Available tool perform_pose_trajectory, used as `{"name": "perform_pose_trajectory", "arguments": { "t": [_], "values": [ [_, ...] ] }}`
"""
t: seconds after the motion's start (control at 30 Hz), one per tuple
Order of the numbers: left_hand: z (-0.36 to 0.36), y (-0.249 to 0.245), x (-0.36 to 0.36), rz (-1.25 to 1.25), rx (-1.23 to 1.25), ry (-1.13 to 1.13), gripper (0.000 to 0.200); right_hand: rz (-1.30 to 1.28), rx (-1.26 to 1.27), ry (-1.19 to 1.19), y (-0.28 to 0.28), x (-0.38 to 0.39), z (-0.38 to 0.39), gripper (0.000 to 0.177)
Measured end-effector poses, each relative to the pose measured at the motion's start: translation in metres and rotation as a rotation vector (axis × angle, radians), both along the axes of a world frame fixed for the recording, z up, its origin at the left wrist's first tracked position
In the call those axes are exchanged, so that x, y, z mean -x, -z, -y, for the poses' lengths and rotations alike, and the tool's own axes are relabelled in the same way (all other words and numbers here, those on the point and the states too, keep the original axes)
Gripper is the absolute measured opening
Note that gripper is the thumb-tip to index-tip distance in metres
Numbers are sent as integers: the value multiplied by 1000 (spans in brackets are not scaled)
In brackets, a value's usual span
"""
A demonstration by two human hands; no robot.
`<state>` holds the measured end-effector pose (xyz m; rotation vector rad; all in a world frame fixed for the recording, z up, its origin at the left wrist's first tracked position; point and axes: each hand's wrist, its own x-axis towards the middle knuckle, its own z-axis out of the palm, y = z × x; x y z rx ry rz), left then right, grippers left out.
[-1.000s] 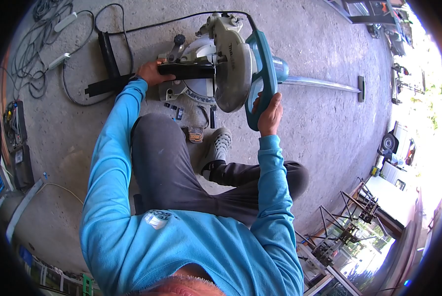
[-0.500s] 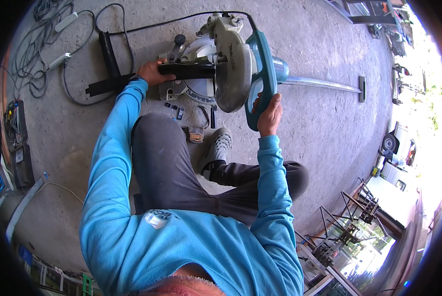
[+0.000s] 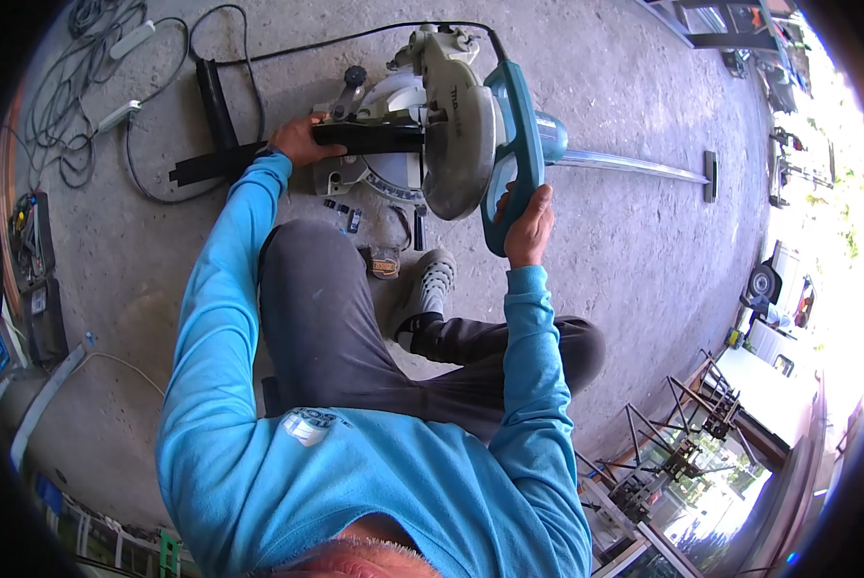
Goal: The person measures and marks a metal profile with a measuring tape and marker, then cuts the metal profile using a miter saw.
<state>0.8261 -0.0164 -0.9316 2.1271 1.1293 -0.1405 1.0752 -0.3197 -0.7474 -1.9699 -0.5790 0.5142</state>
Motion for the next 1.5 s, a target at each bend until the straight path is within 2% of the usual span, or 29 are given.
{"name": "perform_pose_trajectory", "arguments": {
  "t": [0.3, 0.97, 1.1, 1.17, 1.2, 1.3, 1.33, 1.37, 1.47, 1.5],
  "values": [
    [0, 6, 0, -4, -23, 5, 81, 9, 5, -1, -3, 2, -2, 82],
    [-3, 3, 0, 4, 10, 52, 90, -63, -21, -1, -4, 0, 0, 79],
    [-9, 8, 33, 232, 98, 85, 85, -149, -71, -3, -6, -10, -4, 79],
    [-5, -11, 60, 181, 202, 79, 80, -186, -52, 40, -28, -16, -17, 77],
    [-1, -24, 75, 149, 252, 74, 77, -114, -15, 29, -39, -20, -22, 75],
    [16, -47, 114, 257, 376, 38, 72, 212, 44, 21, -54, -49, -36, 63],
    [24, -47, 126, 404, 366, -28, 67, 364, 50, -4, -65, -50, -44, 59],
    [31, -57, 134, 440, 344, -37, 69, 521, 51, -31, -77, -51, -52, 56],
    [45, -88, 152, 528, 277, -72, 71, 510, -122, 68, -102, -44, -71, 46],
    [46, -98, 158, 552, 256, -51, 69, 684, -153, 92, -109, -40, -75, 42]
  ]
}}
